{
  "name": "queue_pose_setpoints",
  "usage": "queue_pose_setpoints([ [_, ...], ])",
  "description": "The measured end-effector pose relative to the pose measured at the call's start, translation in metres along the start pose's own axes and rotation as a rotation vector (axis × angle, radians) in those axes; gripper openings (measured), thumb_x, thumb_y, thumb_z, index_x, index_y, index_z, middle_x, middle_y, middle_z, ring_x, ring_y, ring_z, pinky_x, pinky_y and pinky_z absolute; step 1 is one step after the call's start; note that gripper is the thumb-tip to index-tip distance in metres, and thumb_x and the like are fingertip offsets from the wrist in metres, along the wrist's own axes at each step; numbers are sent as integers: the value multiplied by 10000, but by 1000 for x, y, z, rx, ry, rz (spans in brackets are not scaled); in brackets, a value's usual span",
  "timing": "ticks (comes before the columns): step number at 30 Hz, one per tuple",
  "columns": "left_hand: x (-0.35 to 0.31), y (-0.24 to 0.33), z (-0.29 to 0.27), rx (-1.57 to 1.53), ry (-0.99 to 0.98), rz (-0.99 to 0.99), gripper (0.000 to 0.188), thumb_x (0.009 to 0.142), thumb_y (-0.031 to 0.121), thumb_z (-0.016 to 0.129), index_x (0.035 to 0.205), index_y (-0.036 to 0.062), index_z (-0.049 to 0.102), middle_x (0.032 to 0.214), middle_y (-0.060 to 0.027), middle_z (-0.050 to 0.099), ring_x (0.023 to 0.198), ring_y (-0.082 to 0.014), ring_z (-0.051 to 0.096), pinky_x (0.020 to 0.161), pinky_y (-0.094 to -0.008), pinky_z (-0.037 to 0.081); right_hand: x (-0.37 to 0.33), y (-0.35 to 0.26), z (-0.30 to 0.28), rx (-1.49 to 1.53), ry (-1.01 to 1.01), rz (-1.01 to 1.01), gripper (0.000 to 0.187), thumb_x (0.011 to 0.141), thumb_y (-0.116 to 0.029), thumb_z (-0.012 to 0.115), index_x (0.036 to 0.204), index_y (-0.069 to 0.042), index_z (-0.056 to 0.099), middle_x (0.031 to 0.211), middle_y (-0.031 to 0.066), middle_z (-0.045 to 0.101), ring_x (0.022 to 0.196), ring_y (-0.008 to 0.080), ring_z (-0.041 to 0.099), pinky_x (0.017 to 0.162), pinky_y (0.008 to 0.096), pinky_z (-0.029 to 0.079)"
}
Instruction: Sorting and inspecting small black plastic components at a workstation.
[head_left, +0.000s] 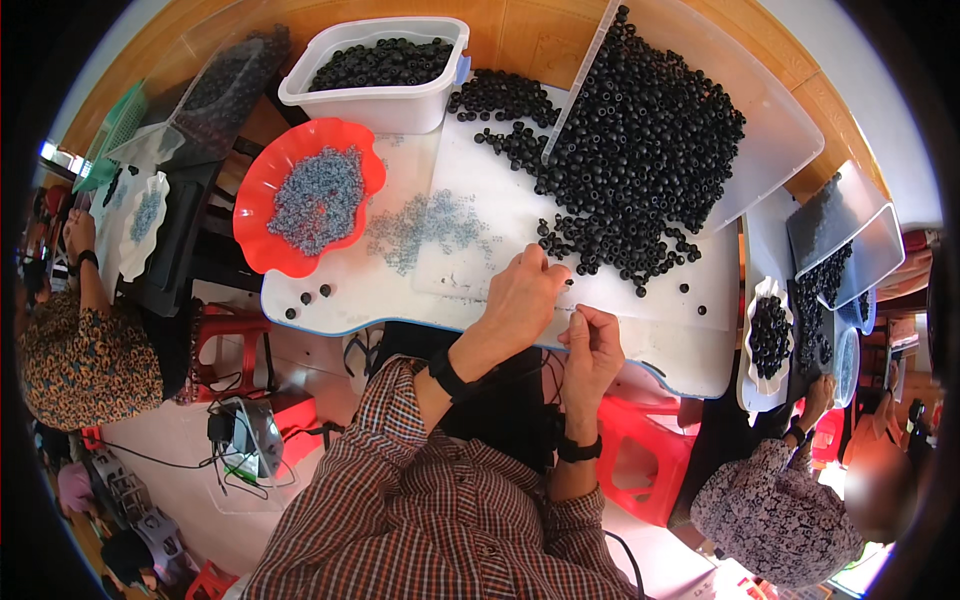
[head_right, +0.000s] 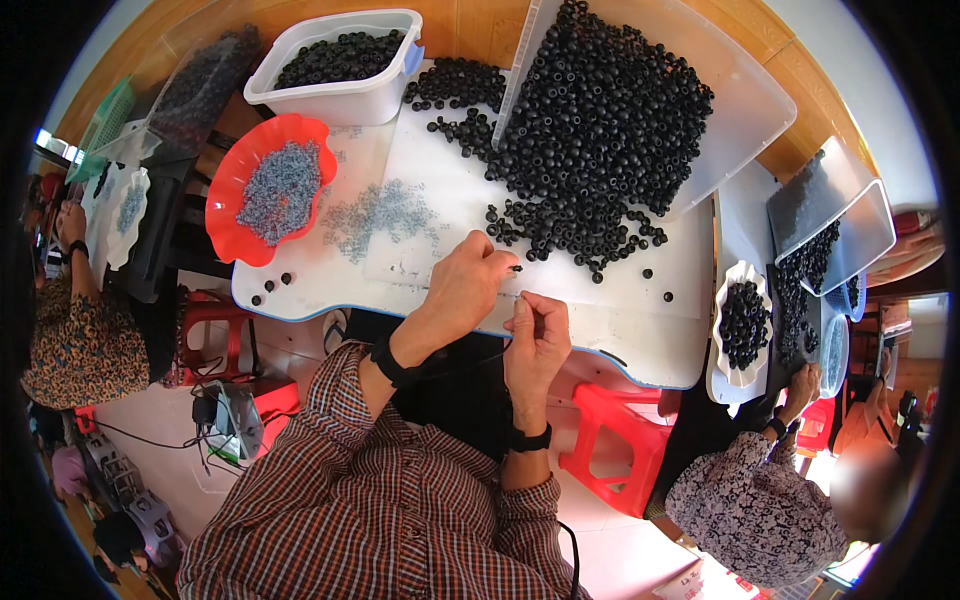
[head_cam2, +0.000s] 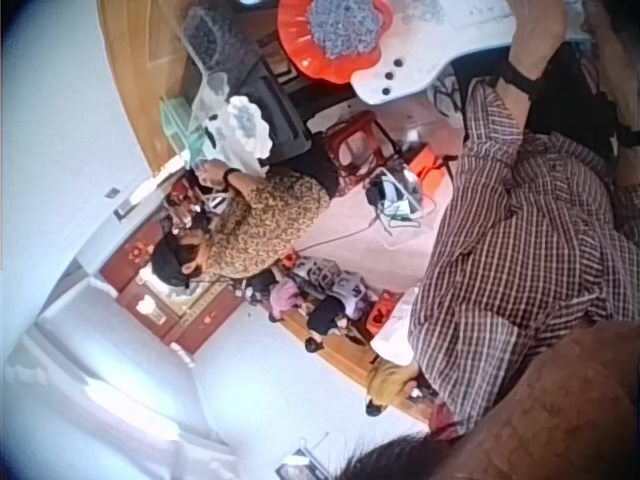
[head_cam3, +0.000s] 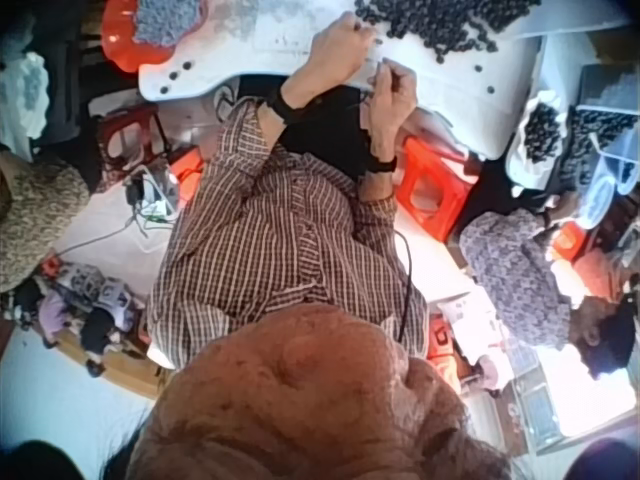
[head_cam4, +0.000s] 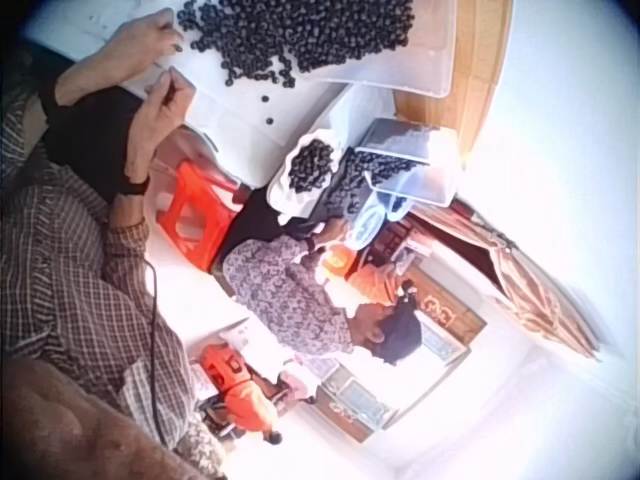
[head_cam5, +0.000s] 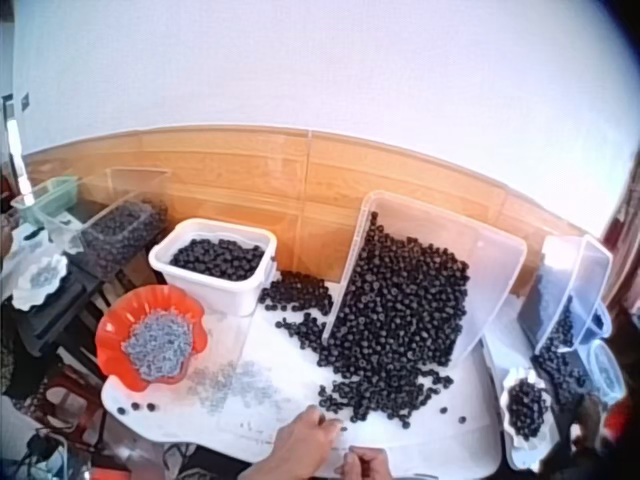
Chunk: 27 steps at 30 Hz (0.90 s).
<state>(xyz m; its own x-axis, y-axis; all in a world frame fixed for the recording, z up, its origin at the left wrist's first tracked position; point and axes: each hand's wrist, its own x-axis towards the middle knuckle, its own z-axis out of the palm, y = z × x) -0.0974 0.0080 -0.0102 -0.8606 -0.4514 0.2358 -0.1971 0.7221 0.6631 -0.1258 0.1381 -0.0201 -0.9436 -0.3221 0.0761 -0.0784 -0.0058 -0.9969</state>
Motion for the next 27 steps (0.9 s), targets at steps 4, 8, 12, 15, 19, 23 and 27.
queue_pose_setpoints([
  [4, -4, -3, -2, -33, 65, 67, 189, 807, 47, 653, 993, 71, 664, 902, -114, 551, 800, -320, 595, 659, -423, 504, 0, -1, 1, -10, 2, 18, 78, 924, -25, 613, 996, 5, 613, 812, 8, 587, 626, 56, 539, 560, 188, 430],
  [8, -6, -4, -6, -82, 130, 95, 162, 824, 52, 680, 981, 41, 643, 914, -87, 604, 785, -240, 626, 642, -360, 518, -1, -1, 0, 7, 5, 30, 82, 923, -20, 612, 1000, 9, 612, 823, 10, 588, 635, 57, 542, 568, 189, 439],
  [12, -15, -14, -23, -1147, -170, -432, 195, 915, 106, 643, 1078, 0, 648, 947, -67, 661, 774, -116, 644, 675, -252, 539, -3, -13, 5, 5, -19, 28, 86, 922, -9, 606, 1007, 5, 614, 868, 21, 586, 653, 61, 549, 588, 191, 456],
  [15, -23, -16, -30, -1477, -174, -487, 234, 955, 105, 594, 1147, -20, 637, 950, -70, 668, 774, -98, 647, 703, -230, 551, -5, -27, 11, 4, -44, 10, 85, 918, -7, 611, 1001, 8, 615, 936, 42, 580, 678, 67, 558, 603, 195, 472],
  [19, -32, -15, -37, -1625, -187, -550, 236, 972, 96, 559, 1156, -32, 634, 939, -76, 666, 777, -108, 651, 715, -231, 559, -7, -28, 16, 33, -88, -60, 84, 911, -8, 623, 991, 16, 615, 988, 59, 572, 705, 75, 565, 615, 199, 484],
  [23, -41, -18, -36, -1631, -178, -520, 240, 976, 102, 553, 1158, -32, 632, 939, -79, 667, 778, -112, 653, 716, -238, 561, -11, -30, 24, 33, -105, -98, 78, 902, -6, 635, 974, 21, 620, 982, 60, 569, 730, 82, 563, 618, 200, 483],
  [27, -47, -17, -45, -1603, -165, -505, 234, 976, 93, 550, 1158, -32, 630, 921, -76, 670, 770, -113, 652, 714, -244, 564, -13, -25, 27, -38, -140, -161, 68, 884, 5, 651, 949, 9, 631, 937, 46, 573, 728, 87, 546, 619, 212, 463],
])
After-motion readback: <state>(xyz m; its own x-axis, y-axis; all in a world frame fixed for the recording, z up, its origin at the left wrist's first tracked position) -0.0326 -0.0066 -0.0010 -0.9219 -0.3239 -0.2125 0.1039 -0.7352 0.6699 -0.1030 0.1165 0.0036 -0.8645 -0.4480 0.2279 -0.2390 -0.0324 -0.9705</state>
